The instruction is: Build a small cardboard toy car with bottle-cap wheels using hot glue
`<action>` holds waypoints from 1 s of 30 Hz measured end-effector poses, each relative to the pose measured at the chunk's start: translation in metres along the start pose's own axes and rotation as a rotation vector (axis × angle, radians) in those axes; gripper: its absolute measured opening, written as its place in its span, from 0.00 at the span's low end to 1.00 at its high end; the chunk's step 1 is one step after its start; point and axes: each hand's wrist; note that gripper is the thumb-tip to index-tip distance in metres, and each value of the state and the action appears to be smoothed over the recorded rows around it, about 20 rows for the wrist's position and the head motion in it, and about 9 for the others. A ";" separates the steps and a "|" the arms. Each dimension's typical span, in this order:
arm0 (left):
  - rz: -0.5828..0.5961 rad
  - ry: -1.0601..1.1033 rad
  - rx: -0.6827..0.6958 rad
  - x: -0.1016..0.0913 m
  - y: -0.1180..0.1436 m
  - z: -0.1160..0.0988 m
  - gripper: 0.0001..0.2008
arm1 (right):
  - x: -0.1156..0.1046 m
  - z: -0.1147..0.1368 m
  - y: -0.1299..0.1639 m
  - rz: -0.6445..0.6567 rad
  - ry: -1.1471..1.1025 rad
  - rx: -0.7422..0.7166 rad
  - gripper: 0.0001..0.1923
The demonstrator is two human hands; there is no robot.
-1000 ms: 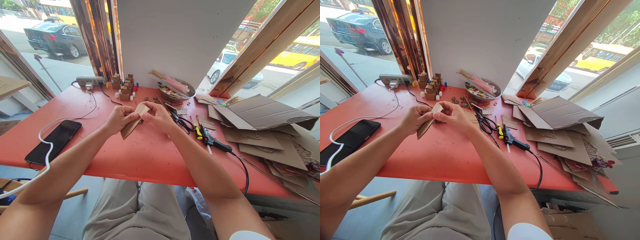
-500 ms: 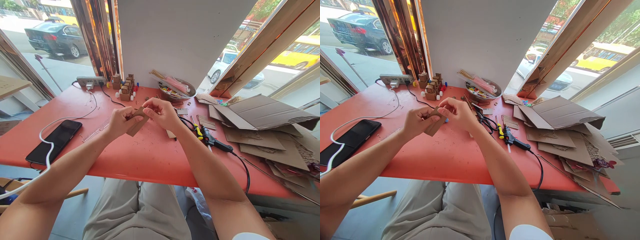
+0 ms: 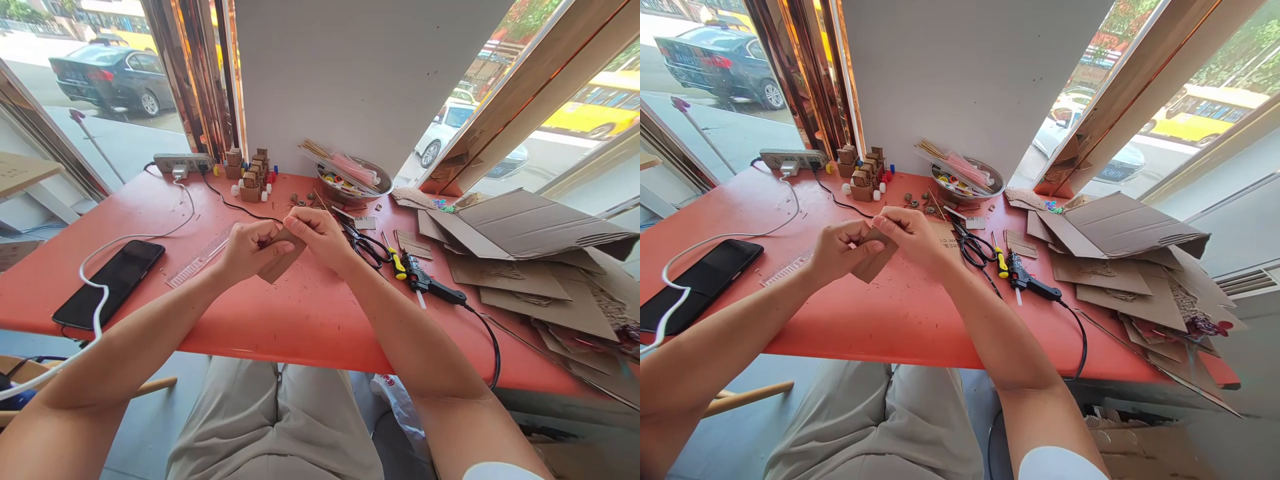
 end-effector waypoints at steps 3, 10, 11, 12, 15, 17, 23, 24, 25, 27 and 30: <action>-0.045 -0.010 -0.068 0.002 0.001 0.000 0.27 | -0.002 -0.003 -0.001 0.022 -0.021 0.001 0.39; -0.006 0.074 -0.166 0.003 -0.001 0.008 0.30 | -0.004 -0.006 0.000 -0.014 0.075 -0.036 0.37; 0.041 0.129 -0.190 0.002 -0.002 0.008 0.31 | -0.004 -0.006 0.000 -0.017 0.064 -0.036 0.36; 0.096 0.199 -0.221 0.001 -0.003 0.007 0.33 | -0.004 -0.006 0.000 -0.019 0.050 -0.031 0.36; 0.245 0.432 -0.321 -0.004 -0.005 0.005 0.42 | -0.007 -0.009 -0.001 -0.023 0.003 -0.029 0.36; 0.299 0.507 -0.358 -0.006 -0.005 0.005 0.43 | -0.009 -0.011 -0.003 -0.011 -0.020 -0.041 0.37; 0.361 0.500 -0.371 -0.008 -0.006 0.008 0.41 | -0.012 -0.014 -0.005 -0.013 -0.066 -0.017 0.35; 0.357 0.481 -0.365 -0.007 -0.006 0.008 0.41 | -0.013 -0.014 -0.005 -0.026 -0.069 -0.017 0.33; 0.349 0.452 -0.362 -0.006 -0.005 0.009 0.41 | -0.014 -0.013 -0.005 -0.038 -0.065 -0.022 0.32; 0.326 0.386 -0.340 -0.003 -0.004 0.008 0.43 | -0.016 -0.012 -0.005 -0.054 -0.039 -0.045 0.29; 0.294 0.290 -0.293 0.000 -0.002 0.006 0.43 | -0.016 -0.010 -0.005 -0.064 0.012 -0.058 0.27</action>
Point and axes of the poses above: each hand's wrist, its own y-axis away from the middle knuckle, its own x-axis out of the palm, z = x × y, and after that the axes turned 4 degrees about x, right-handed
